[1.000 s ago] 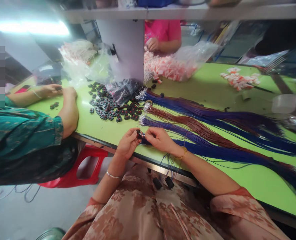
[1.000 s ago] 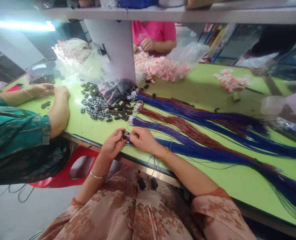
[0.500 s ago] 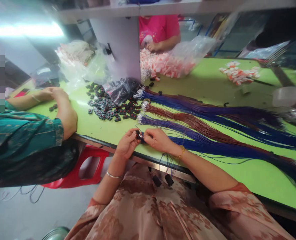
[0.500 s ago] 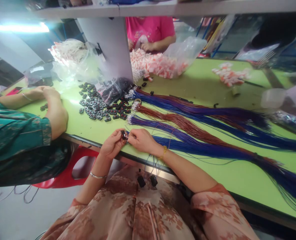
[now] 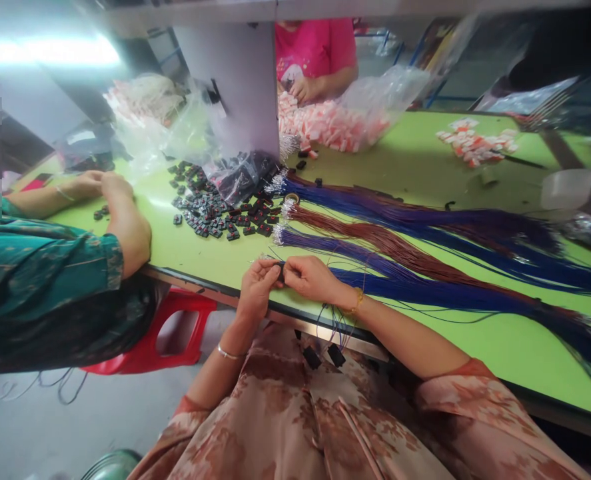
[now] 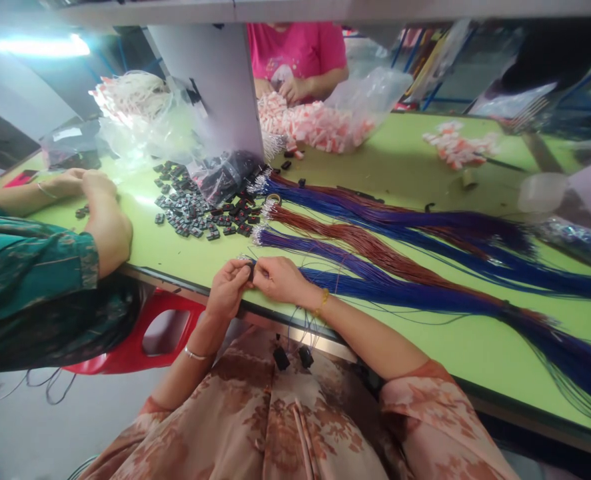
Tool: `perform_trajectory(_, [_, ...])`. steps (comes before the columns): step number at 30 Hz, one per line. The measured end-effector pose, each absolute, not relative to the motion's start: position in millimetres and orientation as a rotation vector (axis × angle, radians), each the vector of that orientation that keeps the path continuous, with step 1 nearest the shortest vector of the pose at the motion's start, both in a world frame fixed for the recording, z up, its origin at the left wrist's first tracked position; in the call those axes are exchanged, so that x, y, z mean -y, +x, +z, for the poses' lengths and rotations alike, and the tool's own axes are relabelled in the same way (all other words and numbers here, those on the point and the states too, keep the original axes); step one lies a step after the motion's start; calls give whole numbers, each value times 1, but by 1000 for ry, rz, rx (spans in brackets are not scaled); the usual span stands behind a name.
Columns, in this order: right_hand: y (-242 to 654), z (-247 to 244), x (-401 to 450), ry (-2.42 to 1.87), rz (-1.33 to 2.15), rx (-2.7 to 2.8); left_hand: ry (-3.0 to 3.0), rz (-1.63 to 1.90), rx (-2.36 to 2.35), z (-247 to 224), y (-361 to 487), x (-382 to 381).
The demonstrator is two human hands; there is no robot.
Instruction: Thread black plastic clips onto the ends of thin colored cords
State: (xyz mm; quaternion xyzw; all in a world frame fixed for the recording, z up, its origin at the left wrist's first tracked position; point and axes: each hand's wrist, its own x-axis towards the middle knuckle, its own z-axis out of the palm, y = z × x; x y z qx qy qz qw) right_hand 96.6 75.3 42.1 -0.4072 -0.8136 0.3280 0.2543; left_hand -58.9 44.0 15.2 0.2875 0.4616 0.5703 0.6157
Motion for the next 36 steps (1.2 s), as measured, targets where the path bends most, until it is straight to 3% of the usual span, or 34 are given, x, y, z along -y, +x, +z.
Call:
perform_trajectory(5, [96,37,-73,-1027,758,2297,655,1362,-1129,14,-55,-43])
perform_trajectory(10, [92,37,-64,-1215,633,2375,657,1362,-1179,13,-52,-39])
perform_trajectory(15, [108,49,-92,-1153,776,2475,643,1239,-1164,12,-54,-41])
perform_trajectory(21, [129,35,-143,-1681,376,2329,577,1275,-1144,10,-59,-49])
perform_trajectory(32, [130,29,-142,-1568,301,2338,593,1283,-1121,12,-59,-47])
perform_trajectory(36, [116,37,-144,-1523,487,2273,597,1273,-1093,16,-56,-48])
